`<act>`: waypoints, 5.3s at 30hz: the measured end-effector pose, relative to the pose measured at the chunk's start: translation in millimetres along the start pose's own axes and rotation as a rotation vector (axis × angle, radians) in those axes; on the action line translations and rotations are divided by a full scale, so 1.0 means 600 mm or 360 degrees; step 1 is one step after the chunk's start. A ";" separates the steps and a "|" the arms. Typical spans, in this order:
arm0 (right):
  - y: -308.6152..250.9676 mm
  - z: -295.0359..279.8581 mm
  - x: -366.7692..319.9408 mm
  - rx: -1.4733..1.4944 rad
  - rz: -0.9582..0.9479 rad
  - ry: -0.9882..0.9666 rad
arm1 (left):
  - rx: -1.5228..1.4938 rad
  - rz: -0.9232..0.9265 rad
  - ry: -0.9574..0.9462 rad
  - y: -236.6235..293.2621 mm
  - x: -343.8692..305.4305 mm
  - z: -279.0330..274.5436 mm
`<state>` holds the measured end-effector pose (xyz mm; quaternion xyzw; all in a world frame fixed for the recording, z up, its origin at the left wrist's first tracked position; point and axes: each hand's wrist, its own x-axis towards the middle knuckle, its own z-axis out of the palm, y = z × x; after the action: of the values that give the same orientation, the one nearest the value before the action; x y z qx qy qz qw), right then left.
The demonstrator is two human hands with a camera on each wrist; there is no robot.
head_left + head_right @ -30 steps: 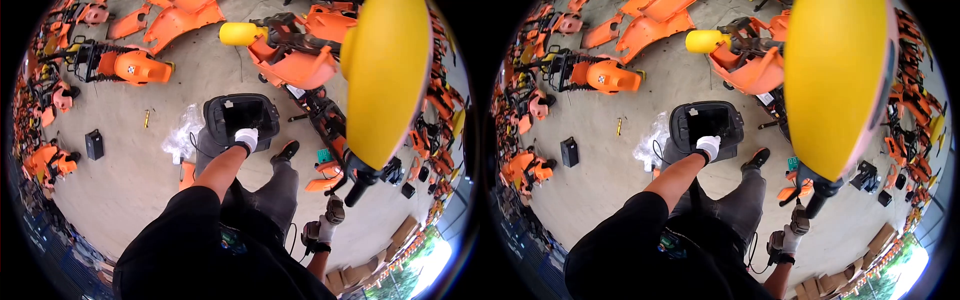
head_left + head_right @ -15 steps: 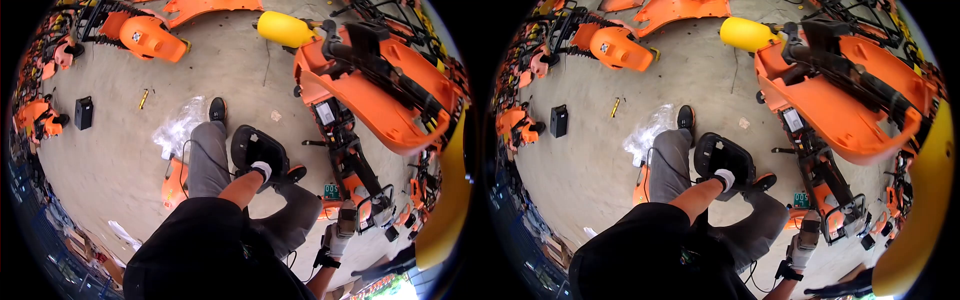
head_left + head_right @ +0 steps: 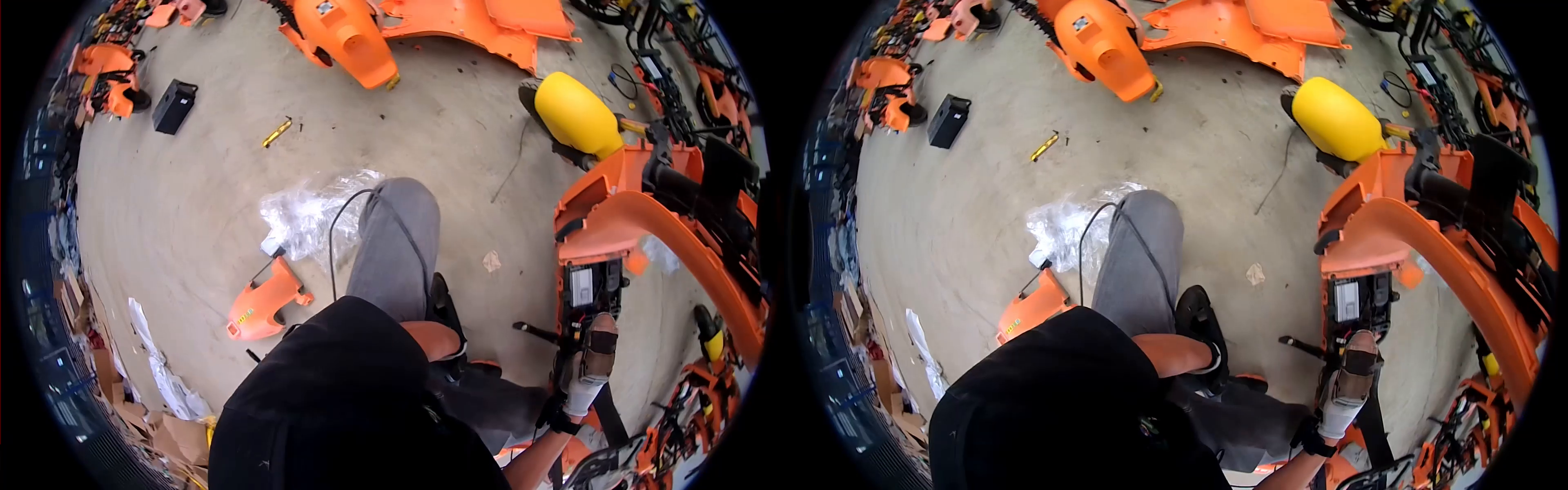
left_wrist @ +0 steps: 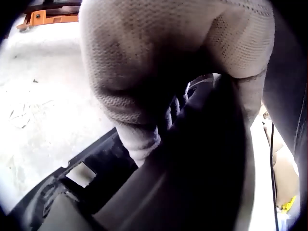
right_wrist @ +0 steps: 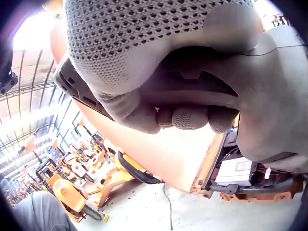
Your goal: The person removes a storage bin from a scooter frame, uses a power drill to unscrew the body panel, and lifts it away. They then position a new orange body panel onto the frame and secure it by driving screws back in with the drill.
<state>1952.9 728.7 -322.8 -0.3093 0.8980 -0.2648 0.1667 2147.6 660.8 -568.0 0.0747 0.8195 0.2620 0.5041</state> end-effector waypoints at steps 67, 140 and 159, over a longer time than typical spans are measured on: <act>0.028 0.145 0.071 0.0721 -0.0075 -0.0168 | 0.0125 0.0103 0.1630 -0.091 -0.336 -0.347; 0.066 0.020 0.073 0.0325 -0.0284 0.0056 | -0.1354 0.0646 0.2018 -0.207 -0.374 -0.566; 0.017 0.016 0.143 0.0477 0.0366 -0.0414 | -0.0482 0.0388 0.2159 -0.232 -0.376 -0.577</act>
<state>1888.0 676.7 -347.9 -0.2081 0.8489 -0.3324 0.3544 1976.0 332.8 -338.1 -0.0848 0.8932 0.4166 -0.1462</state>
